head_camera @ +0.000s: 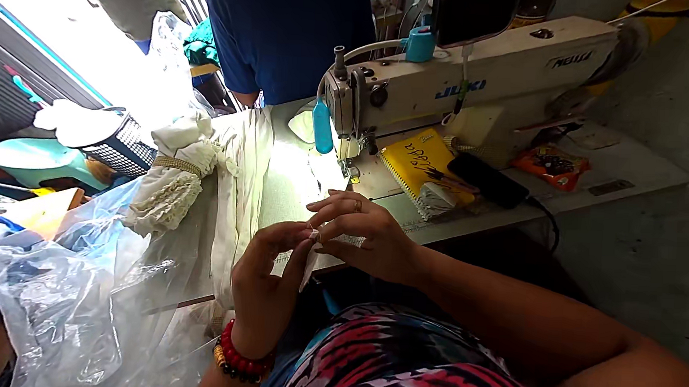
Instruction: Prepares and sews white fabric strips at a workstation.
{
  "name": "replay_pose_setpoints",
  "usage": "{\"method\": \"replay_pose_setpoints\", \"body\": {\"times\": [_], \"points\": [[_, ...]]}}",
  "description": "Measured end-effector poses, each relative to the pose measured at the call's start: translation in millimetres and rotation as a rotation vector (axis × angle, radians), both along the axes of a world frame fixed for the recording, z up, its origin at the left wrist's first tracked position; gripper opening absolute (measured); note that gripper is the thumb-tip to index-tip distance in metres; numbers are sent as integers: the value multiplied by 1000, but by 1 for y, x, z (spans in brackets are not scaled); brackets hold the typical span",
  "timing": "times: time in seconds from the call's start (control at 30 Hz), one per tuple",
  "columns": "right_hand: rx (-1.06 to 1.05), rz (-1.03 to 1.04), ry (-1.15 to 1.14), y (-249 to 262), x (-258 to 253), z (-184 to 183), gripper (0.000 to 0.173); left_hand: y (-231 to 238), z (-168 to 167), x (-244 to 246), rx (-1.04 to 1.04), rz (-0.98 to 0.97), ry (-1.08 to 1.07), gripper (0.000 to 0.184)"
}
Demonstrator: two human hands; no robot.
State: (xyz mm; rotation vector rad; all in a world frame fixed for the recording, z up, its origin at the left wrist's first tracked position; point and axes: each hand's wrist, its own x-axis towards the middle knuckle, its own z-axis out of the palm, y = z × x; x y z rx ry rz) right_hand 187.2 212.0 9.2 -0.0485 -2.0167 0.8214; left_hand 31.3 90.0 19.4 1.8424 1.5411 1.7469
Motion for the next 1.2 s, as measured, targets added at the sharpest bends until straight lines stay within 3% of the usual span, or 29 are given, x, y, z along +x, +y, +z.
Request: {"method": "replay_pose_setpoints", "body": {"times": [0.33,0.47,0.77,0.97,1.2], "points": [[-137,11,4,-1,7,-3,6,-5,-5,6,-11,-71,-55,21],[-152,-1,-8,-3,8,-4,13,-5,-10,13,-8,-65,-76,33],[165,-73,-104,-7,25,-1,18,-6,-12,17,24,15,62,19],[154,-18,-81,-5,31,-2,18,-7,-16,14,41,-4,150,14],[328,-125,-98,-23,59,-28,14,-15,-31,20,-23,-173,203,9]]}}
